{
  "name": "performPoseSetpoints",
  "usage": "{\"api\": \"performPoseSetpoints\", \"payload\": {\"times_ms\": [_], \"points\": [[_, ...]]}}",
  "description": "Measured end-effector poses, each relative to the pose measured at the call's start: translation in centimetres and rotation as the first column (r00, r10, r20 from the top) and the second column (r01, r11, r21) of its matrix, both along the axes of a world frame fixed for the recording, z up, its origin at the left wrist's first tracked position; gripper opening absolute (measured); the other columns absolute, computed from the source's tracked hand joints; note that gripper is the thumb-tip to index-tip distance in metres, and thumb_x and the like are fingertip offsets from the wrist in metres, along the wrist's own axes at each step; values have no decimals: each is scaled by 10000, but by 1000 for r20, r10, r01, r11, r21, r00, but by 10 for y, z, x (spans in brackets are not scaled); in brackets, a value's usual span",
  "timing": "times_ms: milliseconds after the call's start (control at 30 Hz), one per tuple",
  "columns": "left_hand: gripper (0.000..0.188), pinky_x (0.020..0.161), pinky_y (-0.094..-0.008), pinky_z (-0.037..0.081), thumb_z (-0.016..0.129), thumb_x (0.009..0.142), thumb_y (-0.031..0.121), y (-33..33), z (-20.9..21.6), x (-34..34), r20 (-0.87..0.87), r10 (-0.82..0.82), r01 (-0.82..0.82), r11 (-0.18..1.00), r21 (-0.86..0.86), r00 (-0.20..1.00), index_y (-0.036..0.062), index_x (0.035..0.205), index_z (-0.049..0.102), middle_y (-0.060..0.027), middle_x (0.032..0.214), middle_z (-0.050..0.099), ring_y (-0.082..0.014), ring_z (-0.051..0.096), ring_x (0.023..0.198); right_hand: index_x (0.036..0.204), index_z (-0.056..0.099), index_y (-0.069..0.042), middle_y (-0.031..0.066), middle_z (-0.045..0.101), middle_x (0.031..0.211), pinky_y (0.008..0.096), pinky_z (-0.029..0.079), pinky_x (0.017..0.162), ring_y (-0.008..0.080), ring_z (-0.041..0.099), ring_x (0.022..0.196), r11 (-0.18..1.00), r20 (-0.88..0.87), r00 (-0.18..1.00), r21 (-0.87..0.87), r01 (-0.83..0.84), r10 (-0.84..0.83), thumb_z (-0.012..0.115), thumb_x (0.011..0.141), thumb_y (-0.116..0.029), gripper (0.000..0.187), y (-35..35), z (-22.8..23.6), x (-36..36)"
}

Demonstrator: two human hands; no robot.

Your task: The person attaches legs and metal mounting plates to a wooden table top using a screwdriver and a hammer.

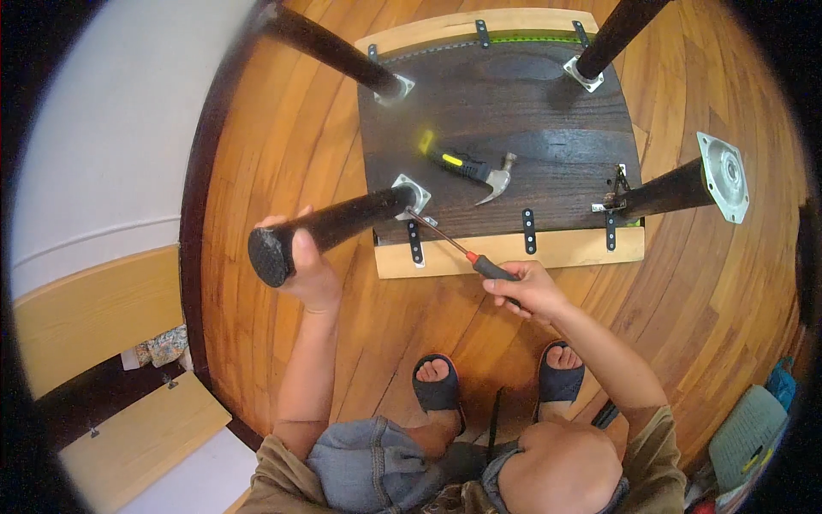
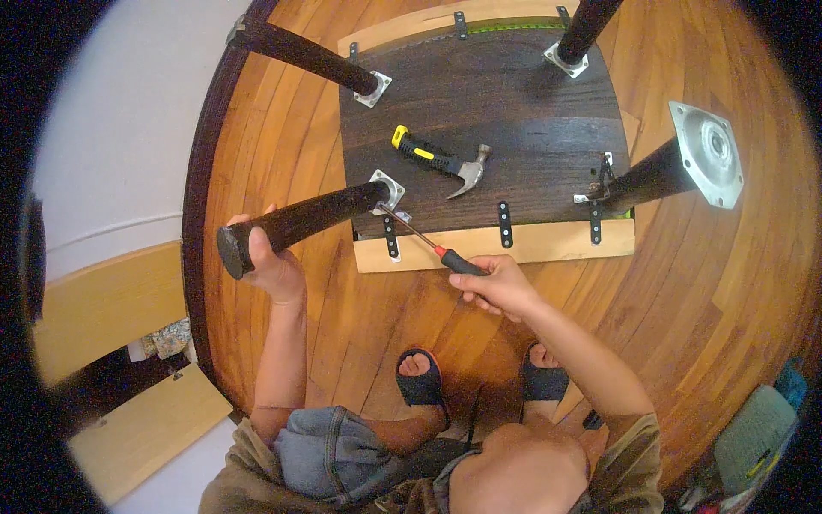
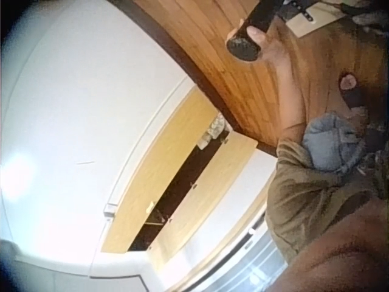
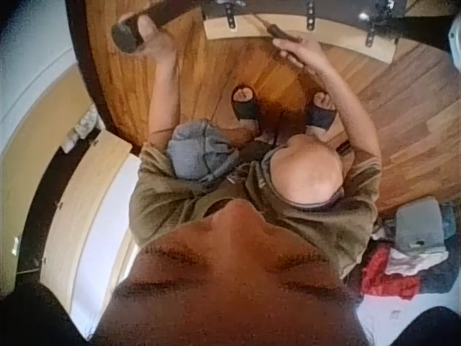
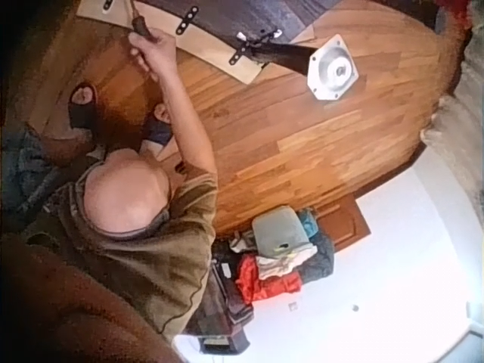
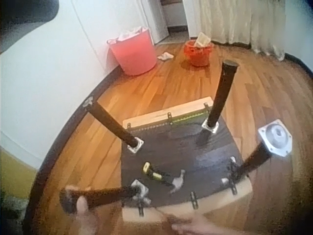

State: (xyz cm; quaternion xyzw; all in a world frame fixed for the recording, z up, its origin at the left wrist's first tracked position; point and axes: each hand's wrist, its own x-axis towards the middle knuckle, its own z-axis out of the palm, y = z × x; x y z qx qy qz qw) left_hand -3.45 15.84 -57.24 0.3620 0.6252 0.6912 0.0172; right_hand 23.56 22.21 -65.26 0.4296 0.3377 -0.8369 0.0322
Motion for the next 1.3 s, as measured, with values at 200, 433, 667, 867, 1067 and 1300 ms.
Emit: {"api": "performPoseSetpoints", "payload": {"times_ms": [200,433,667,867,1067,1300], "points": [[281,832,-418,520,562,771,99,-1,8,1,-9,14,-15,997,-70,1000,6,1018,465,-81,1008,470,-301,586,923,1006,582,-27,137,590,682,430,494,549,312,611,629,257,244,968,941,-222,-58,690,766,-262,353,-36,-1,-6],[279,845,-422,520,553,771,100,-3,6,5,10,-14,15,998,-57,1000,1,1016,464,-76,1000,459,-284,579,920,870,581,-29,106,573,630,371,460,497,269,594,574,418,427,898,800,-431,109,655,806,-362,348,-19,5,-4],[267,862,-423,520,565,792,128,2,4,3,-11,-8,8,1000,-11,1000,-1,1009,476,-70,950,469,-217,562,884,748,582,-24,-37,462,568,280,380,461,78,497,516,949,129,973,227,-217,192,662,802,-455,441,13,16,1],[253,858,-428,529,593,786,151,5,9,2,-17,17,-17,1000,1,1000,1,970,506,-68,916,489,-197,565,822,760,540,-1,216,556,617,440,443,559,396,577,608,665,284,955,698,-265,83,643,797,-348,364,-20,7,14],[244,840,-419,540,605,784,162,5,8,3,-4,37,-37,999,3,999,-2,939,513,-63,892,496,-184,569,804,867,521,-14,212,602,690,483,462,602,406,595,672,477,334,942,824,-306,27,580,840,-331,324,-30,-16,9],[223,836,-427,542,590,801,179,4,10,6,-7,14,-14,1000,-1,1000,5,916,509,-54,886,496,-166,568,798,878,518,-25,200,610,714,479,466,605,396,600,683,485,302,951,823,-295,64,574,843,-332,314,-30,-14,3]]}}
